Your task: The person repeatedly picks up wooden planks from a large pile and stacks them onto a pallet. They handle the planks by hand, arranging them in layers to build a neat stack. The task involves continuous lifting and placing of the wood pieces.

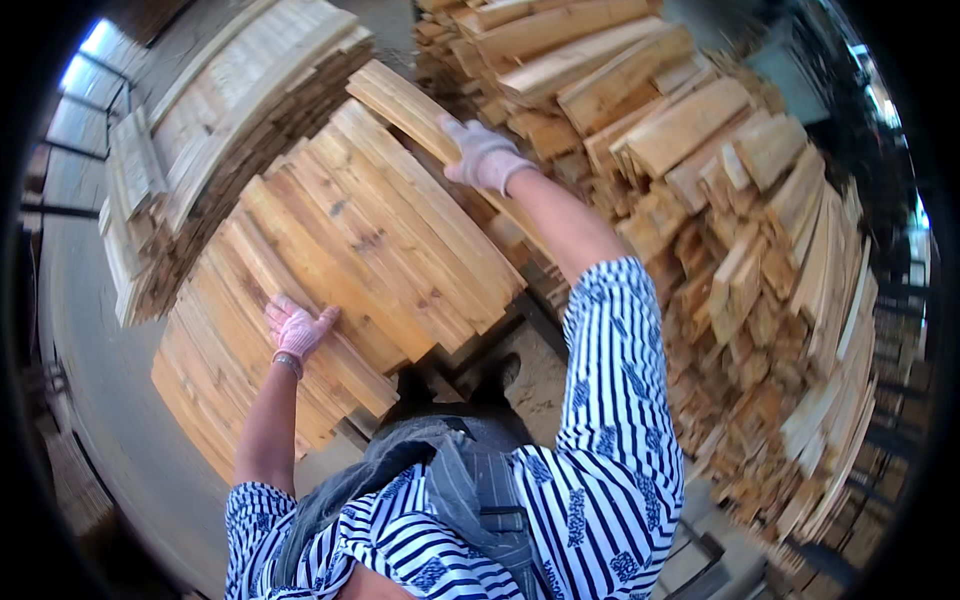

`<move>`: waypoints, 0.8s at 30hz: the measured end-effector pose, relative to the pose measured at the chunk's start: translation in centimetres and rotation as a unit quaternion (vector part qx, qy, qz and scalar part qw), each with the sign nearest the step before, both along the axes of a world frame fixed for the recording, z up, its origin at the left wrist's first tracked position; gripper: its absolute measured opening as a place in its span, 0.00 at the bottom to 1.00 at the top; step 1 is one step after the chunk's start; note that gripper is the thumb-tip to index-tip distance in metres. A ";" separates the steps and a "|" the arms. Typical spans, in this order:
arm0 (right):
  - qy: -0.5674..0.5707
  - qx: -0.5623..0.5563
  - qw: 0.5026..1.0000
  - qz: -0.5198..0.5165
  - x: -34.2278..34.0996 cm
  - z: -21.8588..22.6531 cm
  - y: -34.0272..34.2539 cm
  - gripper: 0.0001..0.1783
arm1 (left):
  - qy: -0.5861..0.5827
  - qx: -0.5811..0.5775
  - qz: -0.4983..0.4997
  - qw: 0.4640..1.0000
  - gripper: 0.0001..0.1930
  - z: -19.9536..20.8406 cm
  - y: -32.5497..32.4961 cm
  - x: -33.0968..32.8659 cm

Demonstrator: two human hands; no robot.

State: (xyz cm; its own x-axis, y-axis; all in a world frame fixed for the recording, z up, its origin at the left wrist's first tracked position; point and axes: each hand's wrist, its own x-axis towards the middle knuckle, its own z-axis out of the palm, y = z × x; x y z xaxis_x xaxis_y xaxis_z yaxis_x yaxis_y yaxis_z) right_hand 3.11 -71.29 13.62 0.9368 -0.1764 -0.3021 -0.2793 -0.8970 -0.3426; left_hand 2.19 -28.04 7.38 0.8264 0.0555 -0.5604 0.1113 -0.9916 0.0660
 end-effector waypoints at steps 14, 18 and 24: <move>0.047 0.328 0.941 -0.074 1.3 -10.6 -2.1 0.45 | -0.002 0.016 -0.027 0.999 0.72 0.0 0.3 0.1; 0.060 0.365 0.923 -0.103 1.0 -9.7 -2.2 0.44 | -0.009 -0.003 -0.015 1.000 0.72 -0.2 0.2 -0.3; 0.058 0.044 0.971 -0.229 0.4 -4.4 3.9 0.37 | -0.093 -0.025 0.014 0.995 0.68 -1.3 0.9 -1.7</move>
State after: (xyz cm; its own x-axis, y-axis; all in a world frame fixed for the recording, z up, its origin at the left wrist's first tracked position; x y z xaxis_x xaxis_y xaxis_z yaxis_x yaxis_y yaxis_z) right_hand 3.49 -67.42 9.20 0.7247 -0.5358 -0.4332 -0.6836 -0.6378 -0.3548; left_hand 0.50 -27.16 6.06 0.9142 0.0567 -0.4012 0.1211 -0.9831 0.1370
